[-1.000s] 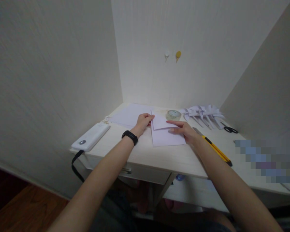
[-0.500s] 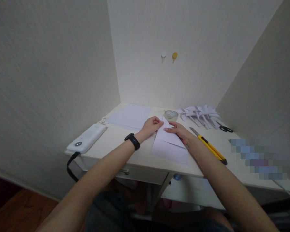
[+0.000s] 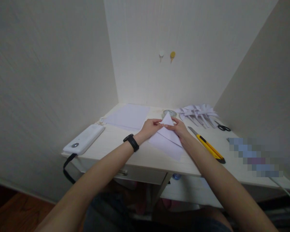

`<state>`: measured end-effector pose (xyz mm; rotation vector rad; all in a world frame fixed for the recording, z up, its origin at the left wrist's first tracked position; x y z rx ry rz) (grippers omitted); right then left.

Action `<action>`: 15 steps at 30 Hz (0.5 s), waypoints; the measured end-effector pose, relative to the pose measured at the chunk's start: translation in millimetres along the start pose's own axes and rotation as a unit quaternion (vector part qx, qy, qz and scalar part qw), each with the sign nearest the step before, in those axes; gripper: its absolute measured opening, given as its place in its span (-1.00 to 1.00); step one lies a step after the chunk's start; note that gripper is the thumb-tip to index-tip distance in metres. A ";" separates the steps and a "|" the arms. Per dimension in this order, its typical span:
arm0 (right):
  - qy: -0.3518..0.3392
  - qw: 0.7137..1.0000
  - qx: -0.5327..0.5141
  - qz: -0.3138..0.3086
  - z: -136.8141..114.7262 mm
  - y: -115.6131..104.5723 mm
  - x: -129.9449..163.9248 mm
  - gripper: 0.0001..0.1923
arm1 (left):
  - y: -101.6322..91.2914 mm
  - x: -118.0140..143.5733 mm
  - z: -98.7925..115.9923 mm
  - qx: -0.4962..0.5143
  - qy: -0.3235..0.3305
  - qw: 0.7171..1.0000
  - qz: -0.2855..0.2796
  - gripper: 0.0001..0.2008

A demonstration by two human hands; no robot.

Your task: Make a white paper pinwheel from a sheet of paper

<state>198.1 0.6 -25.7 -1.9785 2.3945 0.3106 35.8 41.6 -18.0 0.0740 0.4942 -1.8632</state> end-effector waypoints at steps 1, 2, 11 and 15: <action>-0.006 1.000 0.002 0.017 -0.2 -1.5 -0.9 -0.25 | 0.5 0.8 1.7 -0.022 0.011 1.000 0.002 -0.63; -0.011 0.999 0.004 0.033 -0.4 -2.9 -1.6 -0.23 | 0.8 1.8 3.7 -0.042 0.019 0.999 0.005 -0.62; -0.092 0.992 -0.042 0.078 -4.0 -8.0 -2.3 -0.19 | -1.0 13.5 22.4 -0.068 0.070 0.994 0.041 -0.65; -0.095 0.990 -0.050 0.086 -4.6 -8.2 -3.1 -0.22 | 0.0 15.5 23.0 -0.056 0.081 0.994 0.039 -0.65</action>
Point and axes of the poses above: each hand's wrist, its own x-axis away from the middle knuckle, its own y-axis out of the palm, z = x × y, the point moved 4 cm from there along -x, towards the middle knuckle, and after that the axes turned 5 degrees about -y, right-handed, at the moved point
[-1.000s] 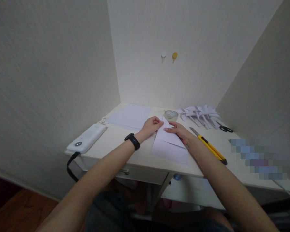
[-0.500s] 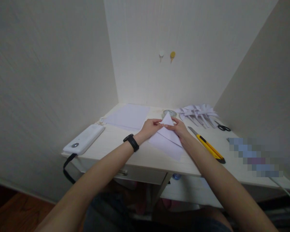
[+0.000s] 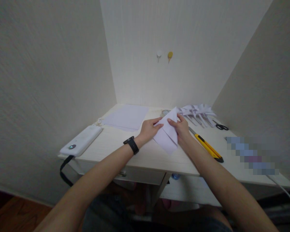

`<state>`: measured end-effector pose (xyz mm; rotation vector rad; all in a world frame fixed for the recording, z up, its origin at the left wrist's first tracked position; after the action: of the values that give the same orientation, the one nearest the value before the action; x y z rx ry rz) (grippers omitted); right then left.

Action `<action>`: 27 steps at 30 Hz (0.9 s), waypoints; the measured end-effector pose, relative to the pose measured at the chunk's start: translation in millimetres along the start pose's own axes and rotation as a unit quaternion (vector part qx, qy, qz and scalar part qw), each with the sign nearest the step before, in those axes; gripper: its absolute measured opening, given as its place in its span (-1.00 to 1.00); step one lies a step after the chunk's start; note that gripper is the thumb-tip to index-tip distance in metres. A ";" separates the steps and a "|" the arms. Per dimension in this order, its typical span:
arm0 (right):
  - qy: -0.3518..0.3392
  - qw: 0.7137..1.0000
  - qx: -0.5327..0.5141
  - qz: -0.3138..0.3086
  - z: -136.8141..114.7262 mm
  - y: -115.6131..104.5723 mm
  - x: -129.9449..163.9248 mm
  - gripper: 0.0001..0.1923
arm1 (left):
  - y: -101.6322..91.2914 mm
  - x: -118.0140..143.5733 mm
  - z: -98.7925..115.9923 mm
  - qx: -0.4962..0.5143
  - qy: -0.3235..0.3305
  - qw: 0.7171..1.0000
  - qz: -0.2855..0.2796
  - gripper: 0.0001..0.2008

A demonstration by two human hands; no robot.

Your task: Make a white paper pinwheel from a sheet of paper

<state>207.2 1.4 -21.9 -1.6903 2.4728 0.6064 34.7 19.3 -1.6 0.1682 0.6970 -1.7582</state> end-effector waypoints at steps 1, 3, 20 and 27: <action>0.002 1.000 -0.004 0.003 -0.7 0.5 0.4 -0.23 | -0.2 0.2 0.0 0.003 -0.002 1.000 0.005 -0.64; 0.007 1.000 -0.012 0.004 -3.0 2.0 2.0 -0.25 | -0.6 0.3 -0.1 0.013 -0.011 1.000 0.015 -0.62; 0.008 0.998 -0.060 0.028 -10.3 5.9 7.1 -0.30 | 0.6 -1.3 -3.1 0.045 -0.029 0.999 0.006 -0.68; 0.027 0.993 -0.109 -0.028 -19.5 4.3 1.1 -0.55 | 0.7 1.5 1.0 0.053 -0.025 0.998 0.008 -0.72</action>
<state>205.8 -5.4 -3.2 -1.8669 2.4649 0.8628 35.2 17.4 -1.7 0.2004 0.5663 -1.7786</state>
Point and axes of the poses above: each hand's wrist, its own x-axis away from the middle knuckle, its own y-axis out of the palm, z = x × y, the point moved 4 cm from there along -x, towards the middle knuckle, and after that the axes turned 5 degrees about -y, right-handed, at the moved point
